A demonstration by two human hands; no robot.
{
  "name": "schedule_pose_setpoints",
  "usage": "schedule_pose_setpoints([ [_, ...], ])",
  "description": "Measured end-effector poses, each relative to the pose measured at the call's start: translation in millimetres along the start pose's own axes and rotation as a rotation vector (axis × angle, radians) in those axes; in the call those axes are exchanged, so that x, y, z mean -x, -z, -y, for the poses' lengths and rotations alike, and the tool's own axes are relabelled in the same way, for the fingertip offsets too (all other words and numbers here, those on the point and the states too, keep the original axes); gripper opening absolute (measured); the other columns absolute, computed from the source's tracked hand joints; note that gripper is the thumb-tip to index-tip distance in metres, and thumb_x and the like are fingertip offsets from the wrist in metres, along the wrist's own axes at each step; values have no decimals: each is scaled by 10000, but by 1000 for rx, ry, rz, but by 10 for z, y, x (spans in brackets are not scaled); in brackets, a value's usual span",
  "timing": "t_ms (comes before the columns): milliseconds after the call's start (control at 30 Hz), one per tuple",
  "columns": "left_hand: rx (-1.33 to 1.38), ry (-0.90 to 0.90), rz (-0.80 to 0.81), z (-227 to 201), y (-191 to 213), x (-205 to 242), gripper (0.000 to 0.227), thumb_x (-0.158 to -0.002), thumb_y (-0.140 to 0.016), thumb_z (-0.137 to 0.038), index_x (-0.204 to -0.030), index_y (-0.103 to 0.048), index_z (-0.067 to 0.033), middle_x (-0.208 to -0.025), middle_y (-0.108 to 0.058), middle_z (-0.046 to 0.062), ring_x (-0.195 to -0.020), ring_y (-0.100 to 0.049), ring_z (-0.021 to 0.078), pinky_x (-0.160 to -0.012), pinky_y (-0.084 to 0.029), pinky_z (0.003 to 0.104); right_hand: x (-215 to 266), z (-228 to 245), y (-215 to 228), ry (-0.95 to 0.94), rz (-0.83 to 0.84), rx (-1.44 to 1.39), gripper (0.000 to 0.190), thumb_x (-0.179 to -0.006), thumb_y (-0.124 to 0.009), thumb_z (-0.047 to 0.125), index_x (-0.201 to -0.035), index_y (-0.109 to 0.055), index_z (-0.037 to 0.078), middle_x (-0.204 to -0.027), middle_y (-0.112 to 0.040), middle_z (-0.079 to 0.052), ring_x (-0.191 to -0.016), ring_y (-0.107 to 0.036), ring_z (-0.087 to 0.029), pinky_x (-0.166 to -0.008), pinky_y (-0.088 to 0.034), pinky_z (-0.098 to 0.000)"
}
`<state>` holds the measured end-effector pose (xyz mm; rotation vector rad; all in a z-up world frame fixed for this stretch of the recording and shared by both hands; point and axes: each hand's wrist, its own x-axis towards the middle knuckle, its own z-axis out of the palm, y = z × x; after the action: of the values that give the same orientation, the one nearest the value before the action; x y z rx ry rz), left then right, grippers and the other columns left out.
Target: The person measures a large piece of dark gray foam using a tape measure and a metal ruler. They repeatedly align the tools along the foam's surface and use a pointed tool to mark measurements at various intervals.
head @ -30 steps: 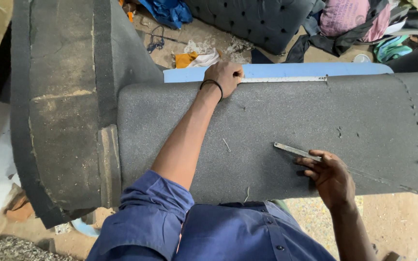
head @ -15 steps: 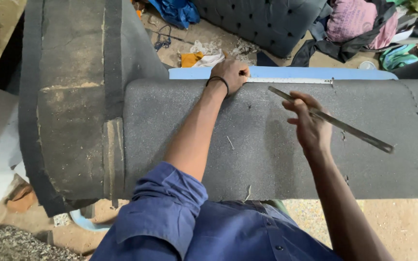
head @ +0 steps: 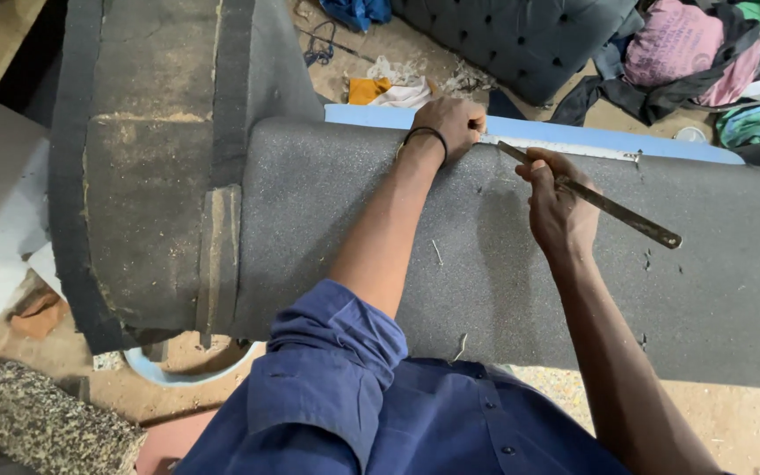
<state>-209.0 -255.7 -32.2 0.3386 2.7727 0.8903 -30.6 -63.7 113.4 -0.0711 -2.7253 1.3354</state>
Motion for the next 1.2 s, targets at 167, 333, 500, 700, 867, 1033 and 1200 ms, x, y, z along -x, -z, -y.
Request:
schedule_pose_setpoints([
  [167, 6, -11, -13, -10, -2, -5, 33, -871, -795, -334, -904, -795, -330, -1029, -863, -31, -1163, -825, 295, -1026, -671, 464, -77, -112, -27, 14, 2, 12, 331, -1184, -609, 205, -1395, -842, 101, -1070, -870, -132, -1011, -832, -264, -807, -667, -391],
  [333, 25, -4, -15, -37, 21, 20, 45, -878, -832, -337, -894, -790, -329, -991, -858, -41, -1147, -831, 284, -992, -673, 456, -110, -117, -14, 58, 15, 51, 311, -1183, -632, 248, -1390, -845, 157, -1083, -878, -97, -1126, -850, -288, -922, -660, -467],
  [500, 84, 41, -34, -100, 177, 215, 143, -908, -721, -400, -1014, -796, -341, -1102, -865, -22, -1202, -821, 285, -1095, -658, 464, -24, 378, 193, -34, 52, 152, 278, -1189, -613, 187, -1306, -863, 146, -1059, -873, -95, -1040, -831, -315, -969, -632, -491],
  [700, 108, 87, -55, -137, 285, 310, 166, -902, -675, -457, -987, -773, -353, -1090, -864, -27, -1188, -822, 291, -1080, -653, 487, -236, 58, 145, 101, 25, 164, 283, -1229, -598, 146, -1318, -852, 60, -1061, -871, -158, -966, -824, -334, -906, -624, -460],
  [867, 103, 117, -41, -155, 313, 370, 150, -939, -692, -443, -1034, -780, -367, -1099, -865, -48, -1204, -822, 273, -1096, -649, 449, -480, -129, 20, 72, 81, 143, 299, -1162, -616, 224, -1311, -862, 143, -1022, -868, -69, -1011, -808, -274, -919, -566, -421],
  [1033, 107, 118, -59, -162, 299, 360, 148, -948, -702, -457, -1030, -779, -361, -1092, -870, -43, -1198, -822, 292, -1100, -651, 460, -439, -92, 57, 43, 118, 205, 306, -1117, -624, 271, -1279, -876, 211, -983, -867, -23, -1057, -841, -279, -951, -608, -461],
  [1200, 124, 120, -31, -197, 315, 360, 167, -958, -654, -440, -1040, -758, -339, -1126, -869, -23, -1199, -824, 308, -1095, -652, 471, -238, 72, 317, 73, 105, 195, 287, -1124, -639, 242, -1234, -887, 150, -957, -857, -77, -1017, -842, -320, -892, -580, -422],
])
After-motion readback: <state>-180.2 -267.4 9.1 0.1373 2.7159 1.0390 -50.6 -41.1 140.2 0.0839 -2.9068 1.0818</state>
